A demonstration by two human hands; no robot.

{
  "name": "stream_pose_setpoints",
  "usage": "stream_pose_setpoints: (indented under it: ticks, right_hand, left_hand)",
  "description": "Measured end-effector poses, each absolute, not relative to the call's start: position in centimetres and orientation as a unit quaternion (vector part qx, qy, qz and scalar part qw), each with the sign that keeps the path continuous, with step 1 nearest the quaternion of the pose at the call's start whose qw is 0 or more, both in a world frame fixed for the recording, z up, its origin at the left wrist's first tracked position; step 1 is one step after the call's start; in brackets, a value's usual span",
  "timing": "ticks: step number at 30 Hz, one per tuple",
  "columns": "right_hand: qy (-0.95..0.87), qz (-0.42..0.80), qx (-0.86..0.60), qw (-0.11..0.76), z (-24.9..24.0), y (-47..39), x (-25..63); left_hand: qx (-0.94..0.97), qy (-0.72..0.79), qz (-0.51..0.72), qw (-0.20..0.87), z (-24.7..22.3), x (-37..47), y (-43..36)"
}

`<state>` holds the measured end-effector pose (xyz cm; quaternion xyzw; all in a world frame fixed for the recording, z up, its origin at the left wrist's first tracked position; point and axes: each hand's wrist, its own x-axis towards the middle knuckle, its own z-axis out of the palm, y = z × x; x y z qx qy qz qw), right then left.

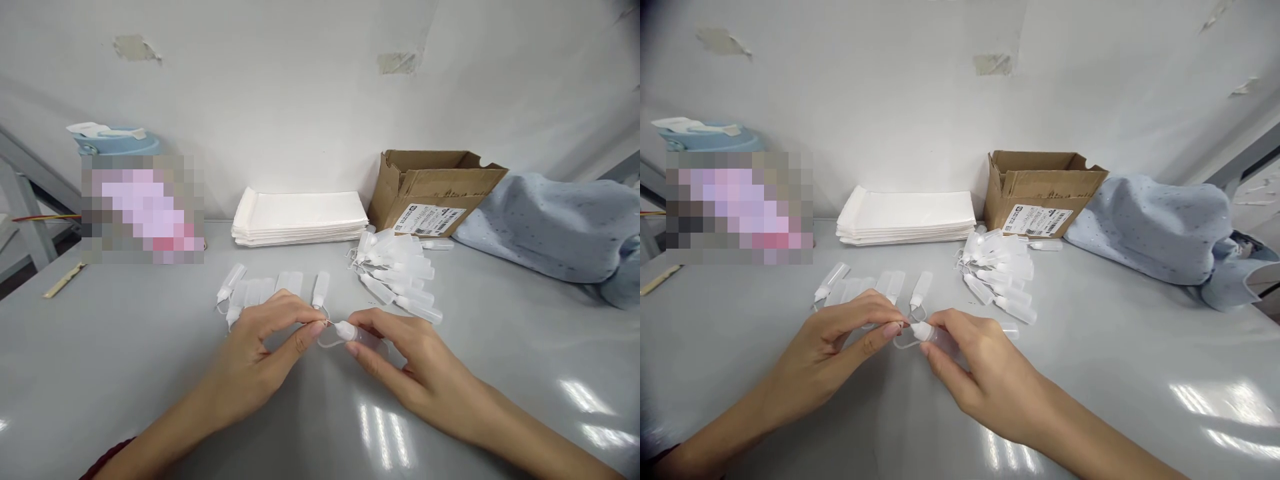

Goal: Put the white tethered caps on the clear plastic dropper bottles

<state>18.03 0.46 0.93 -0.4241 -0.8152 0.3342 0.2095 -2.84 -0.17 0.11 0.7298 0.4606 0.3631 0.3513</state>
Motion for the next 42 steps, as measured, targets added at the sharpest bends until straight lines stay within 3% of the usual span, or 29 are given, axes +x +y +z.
stream_pose_setpoints:
  ticks: [42]
  right_hand:
    - [-0.822, 0.327, -0.411, 0.220, 1.45, 0.06, 18.14]
  left_hand:
    - [0.719, 0.466, 0.331, 0.395, 0.49, -3.11, -0.39]
